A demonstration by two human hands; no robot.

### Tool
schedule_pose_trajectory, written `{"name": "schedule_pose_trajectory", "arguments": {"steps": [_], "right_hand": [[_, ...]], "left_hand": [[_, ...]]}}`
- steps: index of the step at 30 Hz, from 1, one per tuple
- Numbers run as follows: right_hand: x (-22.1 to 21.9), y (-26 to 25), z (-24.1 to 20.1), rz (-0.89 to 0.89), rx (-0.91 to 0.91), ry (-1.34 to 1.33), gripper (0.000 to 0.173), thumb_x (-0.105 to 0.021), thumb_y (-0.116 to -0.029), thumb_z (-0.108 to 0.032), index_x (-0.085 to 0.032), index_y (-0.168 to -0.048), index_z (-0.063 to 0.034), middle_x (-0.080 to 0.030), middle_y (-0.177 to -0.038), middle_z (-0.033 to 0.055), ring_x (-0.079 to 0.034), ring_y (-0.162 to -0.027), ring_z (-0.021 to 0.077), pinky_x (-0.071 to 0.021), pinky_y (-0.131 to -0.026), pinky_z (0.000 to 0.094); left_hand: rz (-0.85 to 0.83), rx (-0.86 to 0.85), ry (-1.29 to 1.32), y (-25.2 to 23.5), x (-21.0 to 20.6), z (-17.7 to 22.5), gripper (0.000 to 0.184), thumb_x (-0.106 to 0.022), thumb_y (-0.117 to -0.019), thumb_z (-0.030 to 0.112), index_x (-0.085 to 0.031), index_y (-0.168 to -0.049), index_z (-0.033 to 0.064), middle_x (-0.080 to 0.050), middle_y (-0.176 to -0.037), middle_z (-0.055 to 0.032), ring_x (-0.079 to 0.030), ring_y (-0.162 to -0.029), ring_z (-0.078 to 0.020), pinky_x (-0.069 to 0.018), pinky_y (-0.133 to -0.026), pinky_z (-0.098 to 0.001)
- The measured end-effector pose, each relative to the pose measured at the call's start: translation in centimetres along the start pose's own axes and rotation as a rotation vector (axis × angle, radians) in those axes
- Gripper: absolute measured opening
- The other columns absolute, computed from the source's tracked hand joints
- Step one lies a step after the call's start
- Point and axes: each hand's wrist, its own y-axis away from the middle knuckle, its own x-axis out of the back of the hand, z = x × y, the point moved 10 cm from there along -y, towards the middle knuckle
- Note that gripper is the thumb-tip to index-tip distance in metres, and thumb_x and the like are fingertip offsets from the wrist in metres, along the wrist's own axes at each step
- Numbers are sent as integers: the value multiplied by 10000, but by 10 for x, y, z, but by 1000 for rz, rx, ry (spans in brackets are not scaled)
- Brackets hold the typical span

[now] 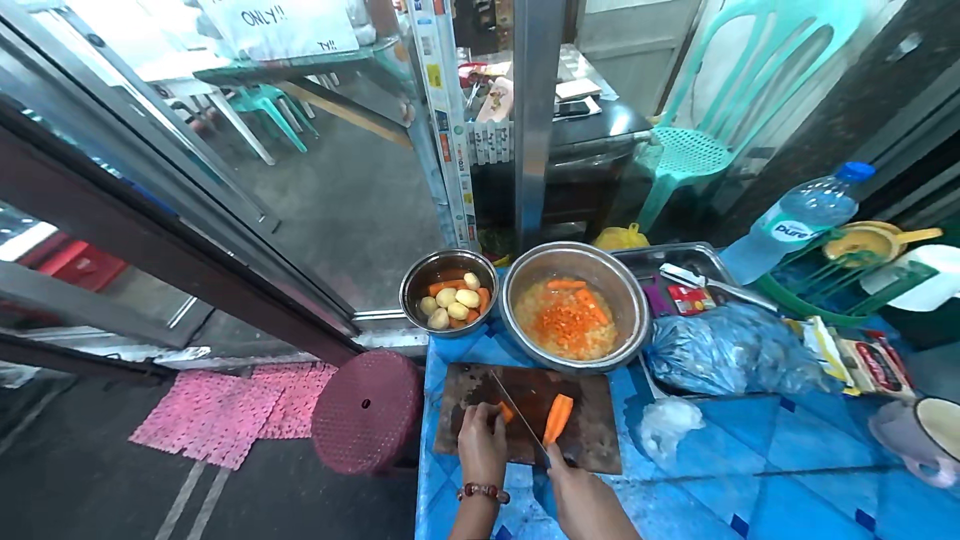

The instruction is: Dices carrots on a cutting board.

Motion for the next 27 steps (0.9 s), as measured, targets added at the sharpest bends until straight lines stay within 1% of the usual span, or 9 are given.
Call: {"name": "schedule_pose_trajectory", "arguments": {"steps": [3,7,11,13,15,16,18,23,27], "right_hand": [[1,14,-7,41,3,88,406,-389,-1109,-177,-416,-1503,-82,-740,-987,243,-736,-967,463,-580,-811,604],[-2,15,-11,50,-21,146,453,-447,-1056,-57,-415,-1508,-68,-734,-1020,250,-733,-964,469,-583,-798,601],[-8,-1,-16,83,-32,174,431,-426,-1068,-45,-435,-1496,-97,-739,-1064,221,-741,-994,436,-596,-818,565],[-8,-5,-12,49,-38,122,449,-430,-1072,-64,-402,-1518,-105,-737,-1061,231,-734,-1012,443,-587,-836,581],[-8,-12,-3,5,-13,-16,441,-395,-1115,-196,-369,-1548,-115,-729,-1071,243,-722,-1037,447,-570,-874,604],[-7,-13,0,-9,3,-66,455,-382,-1124,-249,-360,-1560,-119,-725,-1080,243,-718,-1044,444,-566,-888,606],[-4,-9,0,-10,10,-62,446,-365,-1131,-282,-370,-1545,-116,-726,-1073,236,-721,-1042,439,-570,-886,595],[-4,11,-5,38,-10,76,394,-394,-1107,-182,-423,-1488,-86,-741,-985,238,-738,-969,459,-583,-815,597],[-4,16,-5,74,-20,146,421,-451,-1058,-83,-440,-1479,-69,-737,-996,243,-739,-946,457,-587,-784,585]], "left_hand": [[6,11,-17,-2,1,1,124,-730,-904,92,-773,-1004,33,-732,-1026,-143,-722,-940,-254,-590,-878,-413],[-10,27,-24,-2,0,1,148,-729,-908,103,-757,-1009,-1,-725,-1037,-166,-720,-965,-289,-582,-901,-451],[28,14,-14,0,2,-1,126,-733,-888,68,-750,-986,-9,-726,-994,-159,-723,-931,-272,-592,-871,-433],[3,9,9,1,0,-1,131,-721,-902,64,-756,-1010,-1,-729,-1025,-155,-720,-958,-258,-585,-901,-410],[-28,26,22,1,-1,-3,134,-709,-924,83,-764,-1028,20,-710,-1064,-153,-704,-975,-240,-579,-914,-380],[-24,32,25,1,-1,-4,127,-712,-925,90,-766,-1021,25,-695,-1061,-155,-695,-952,-231,-581,-890,-360],[-19,48,27,2,-1,-6,123,-727,-927,98,-768,-1022,32,-691,-1059,-156,-696,-939,-228,-584,-877,-349],[-2,43,7,1,1,-6,118,-730,-912,92,-768,-1004,28,-708,-1036,-151,-708,-930,-240,-589,-875,-386],[-40,78,-19,0,1,-4,136,-718,-923,107,-756,-1021,19,-700,-1059,-153,-705,-964,-250,-585,-892,-401]]}}
